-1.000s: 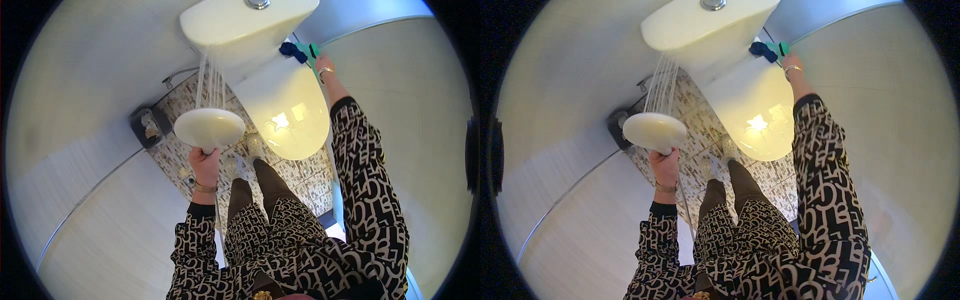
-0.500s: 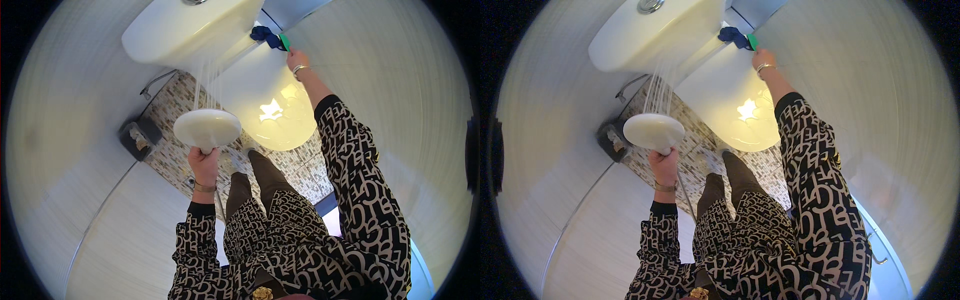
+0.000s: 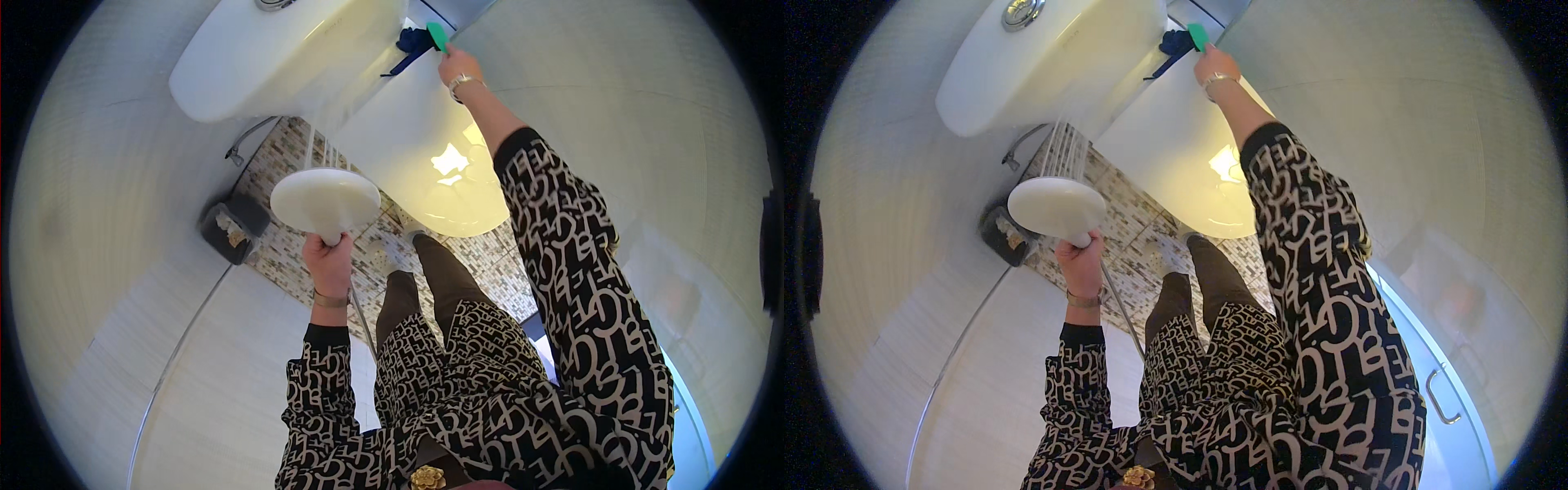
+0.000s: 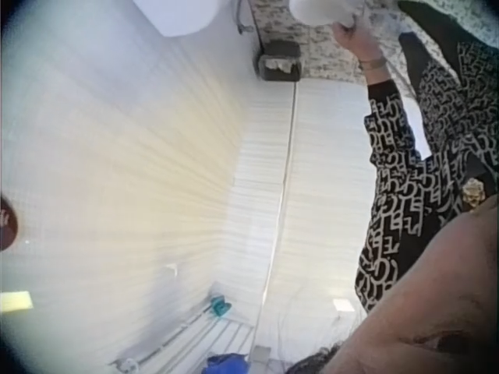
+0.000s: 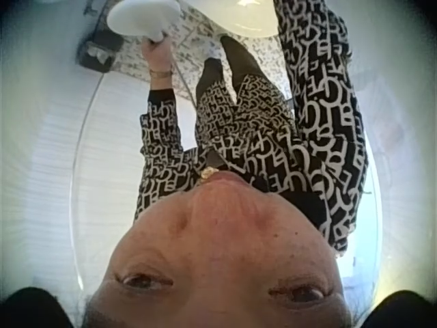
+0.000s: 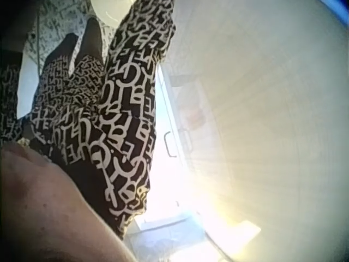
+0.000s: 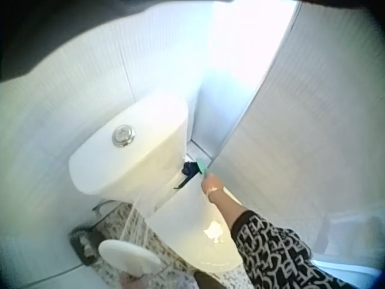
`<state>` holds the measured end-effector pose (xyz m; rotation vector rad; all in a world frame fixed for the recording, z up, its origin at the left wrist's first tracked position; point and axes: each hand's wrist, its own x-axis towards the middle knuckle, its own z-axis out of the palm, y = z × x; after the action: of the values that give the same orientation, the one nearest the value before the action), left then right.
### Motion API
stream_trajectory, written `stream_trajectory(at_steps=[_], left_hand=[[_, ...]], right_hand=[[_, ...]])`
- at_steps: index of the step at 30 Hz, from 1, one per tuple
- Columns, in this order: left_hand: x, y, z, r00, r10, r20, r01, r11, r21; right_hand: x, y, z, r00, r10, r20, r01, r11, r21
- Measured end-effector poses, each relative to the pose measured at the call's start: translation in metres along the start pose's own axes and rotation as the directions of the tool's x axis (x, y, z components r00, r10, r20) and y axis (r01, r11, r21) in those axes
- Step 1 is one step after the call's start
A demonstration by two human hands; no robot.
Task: Cleaning the interior and exterior of a toilet bowl using a brush and a handheld shower head.
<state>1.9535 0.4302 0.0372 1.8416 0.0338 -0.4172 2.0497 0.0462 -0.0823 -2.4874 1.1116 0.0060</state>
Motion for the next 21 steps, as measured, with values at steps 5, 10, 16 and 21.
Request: stream_trajectory(at_steps=[5,10,16,21], left_hand=[[-0.003,-0.010,-0.018,0.995,-0.080,-0.054,0.077,0.995,-0.058],[-0.007,-0.023,-0.020,0.994,-0.093,-0.056,0.085,0.989,-0.124],[-0.011,-0.030,-0.028,0.980,-0.196,-0.032,0.188,0.967,-0.175],[-0.012,-0.034,-0.031,0.993,-0.120,-0.008,0.120,0.993,0.004]], right_hand=[[-0.043,-0.063,0.028,0.917,-0.100,0.386,0.183,0.966,-0.184],[-0.092,-0.016,0.015,0.878,-0.301,0.372,0.341,0.939,-0.046],[-0.143,0.063,0.017,0.882,-0.324,0.343,0.368,0.927,-0.070],[-0.157,0.078,0.026,0.935,-0.274,0.223,0.292,0.955,-0.049]])
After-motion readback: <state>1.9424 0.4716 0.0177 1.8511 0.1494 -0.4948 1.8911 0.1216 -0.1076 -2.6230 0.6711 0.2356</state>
